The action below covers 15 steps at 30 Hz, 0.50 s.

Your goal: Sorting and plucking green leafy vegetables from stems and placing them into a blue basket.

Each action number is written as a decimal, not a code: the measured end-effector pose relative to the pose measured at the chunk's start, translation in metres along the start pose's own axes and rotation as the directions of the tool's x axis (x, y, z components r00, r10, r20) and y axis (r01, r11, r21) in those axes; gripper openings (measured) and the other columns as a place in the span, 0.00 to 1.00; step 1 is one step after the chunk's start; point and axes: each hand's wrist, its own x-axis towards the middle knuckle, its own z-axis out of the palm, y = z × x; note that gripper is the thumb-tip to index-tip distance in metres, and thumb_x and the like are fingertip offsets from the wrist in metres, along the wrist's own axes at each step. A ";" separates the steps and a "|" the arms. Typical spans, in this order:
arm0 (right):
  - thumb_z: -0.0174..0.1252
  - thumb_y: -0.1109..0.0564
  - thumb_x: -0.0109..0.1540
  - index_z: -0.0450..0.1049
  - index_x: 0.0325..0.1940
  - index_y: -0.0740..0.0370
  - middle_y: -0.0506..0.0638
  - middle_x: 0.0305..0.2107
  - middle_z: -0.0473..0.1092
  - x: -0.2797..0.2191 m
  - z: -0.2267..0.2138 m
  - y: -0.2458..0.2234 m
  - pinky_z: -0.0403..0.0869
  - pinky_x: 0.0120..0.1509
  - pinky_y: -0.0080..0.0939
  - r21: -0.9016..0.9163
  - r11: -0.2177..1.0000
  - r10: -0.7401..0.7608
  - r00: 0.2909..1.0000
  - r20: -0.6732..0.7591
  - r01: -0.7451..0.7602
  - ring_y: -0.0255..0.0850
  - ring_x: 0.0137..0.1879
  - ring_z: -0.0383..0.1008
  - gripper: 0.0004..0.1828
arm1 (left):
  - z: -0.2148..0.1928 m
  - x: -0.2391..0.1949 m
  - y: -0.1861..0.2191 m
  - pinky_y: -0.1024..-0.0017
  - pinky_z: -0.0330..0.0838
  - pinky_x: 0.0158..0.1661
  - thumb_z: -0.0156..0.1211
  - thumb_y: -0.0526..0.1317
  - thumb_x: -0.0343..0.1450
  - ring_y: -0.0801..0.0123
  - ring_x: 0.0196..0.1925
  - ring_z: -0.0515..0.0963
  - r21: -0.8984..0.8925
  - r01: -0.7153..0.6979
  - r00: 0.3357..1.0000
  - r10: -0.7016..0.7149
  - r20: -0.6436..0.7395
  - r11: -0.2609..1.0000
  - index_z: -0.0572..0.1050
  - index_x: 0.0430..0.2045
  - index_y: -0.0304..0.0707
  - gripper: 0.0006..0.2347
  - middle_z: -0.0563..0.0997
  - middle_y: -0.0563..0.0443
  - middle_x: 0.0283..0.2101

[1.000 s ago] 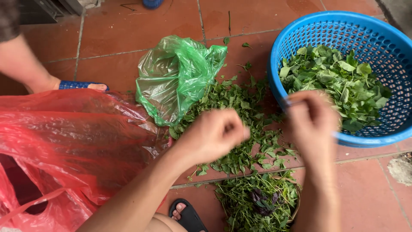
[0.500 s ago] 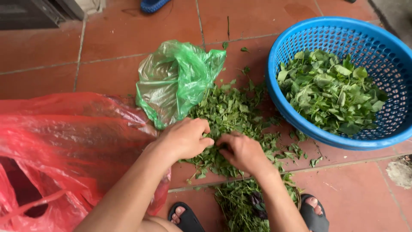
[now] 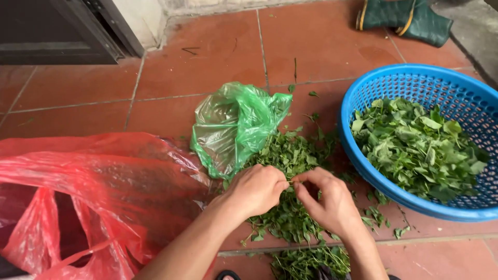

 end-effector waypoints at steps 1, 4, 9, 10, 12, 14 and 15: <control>0.60 0.55 0.55 0.83 0.37 0.59 0.48 0.29 0.78 -0.001 -0.002 0.000 0.74 0.36 0.38 -0.011 1.000 -0.013 0.999 -0.036 0.013 0.41 0.30 0.75 0.10 | -0.003 -0.005 0.004 0.64 0.80 0.35 0.51 0.41 0.74 0.66 0.23 0.82 -0.002 0.050 0.997 -0.050 0.059 0.999 0.82 0.26 0.42 0.12 0.84 0.57 0.23; 0.58 0.53 0.62 0.83 0.43 0.42 0.46 0.28 0.77 -0.003 -0.019 0.035 0.77 0.42 0.45 -0.066 0.972 0.209 0.955 -0.209 -0.227 0.45 0.35 0.80 0.10 | 0.010 -0.002 0.002 0.59 0.76 0.35 0.47 0.43 0.68 0.54 0.34 0.85 0.027 -0.017 0.979 0.011 0.202 1.000 0.78 0.17 0.45 0.13 0.84 0.54 0.24; 0.60 0.64 0.64 0.69 0.64 0.71 0.59 0.36 0.74 -0.002 -0.064 0.036 0.71 0.31 0.44 -0.117 0.978 0.097 0.876 -0.473 -0.172 0.46 0.30 0.72 0.24 | 0.021 -0.031 0.032 0.60 0.75 0.49 0.67 0.48 0.60 0.52 0.51 0.79 0.046 -0.099 0.825 0.056 0.563 0.994 0.64 0.62 0.35 0.35 0.76 0.40 0.58; 0.60 0.63 0.66 0.73 0.59 0.72 0.60 0.33 0.75 -0.002 -0.069 0.038 0.72 0.32 0.43 -0.078 0.982 0.109 0.862 -0.495 -0.169 0.45 0.30 0.72 0.17 | 0.024 -0.033 0.033 0.56 0.70 0.59 0.68 0.47 0.62 0.49 0.60 0.74 0.108 -0.117 0.820 0.035 0.572 0.987 0.64 0.63 0.34 0.34 0.72 0.39 0.62; 0.58 0.58 0.65 0.77 0.56 0.65 0.55 0.30 0.77 0.005 -0.055 0.020 0.70 0.28 0.39 0.004 0.961 0.266 0.919 -0.292 -0.277 0.41 0.26 0.72 0.16 | 0.011 -0.028 0.038 0.58 0.71 0.58 0.64 0.47 0.68 0.56 0.53 0.75 0.201 -0.057 0.840 -0.062 0.539 0.978 0.66 0.55 0.36 0.25 0.74 0.43 0.53; 0.56 0.53 0.64 0.82 0.53 0.58 0.49 0.27 0.80 0.011 -0.026 0.031 0.67 0.23 0.35 0.061 0.915 0.403 0.912 -0.069 -0.400 0.36 0.23 0.72 0.16 | 0.009 -0.021 0.028 0.61 0.72 0.56 0.59 0.48 0.73 0.63 0.46 0.77 0.291 0.001 0.851 -0.153 0.502 0.957 0.68 0.48 0.37 0.16 0.75 0.47 0.45; 0.58 0.55 0.62 0.78 0.57 0.58 0.51 0.38 0.80 0.016 -0.003 0.049 0.74 0.38 0.40 -0.013 0.929 0.369 0.927 -0.066 -0.371 0.42 0.36 0.77 0.19 | 0.011 -0.017 0.015 0.58 0.71 0.58 0.60 0.48 0.72 0.56 0.53 0.76 0.249 -0.026 0.914 -0.078 0.398 0.968 0.64 0.56 0.34 0.23 0.73 0.42 0.54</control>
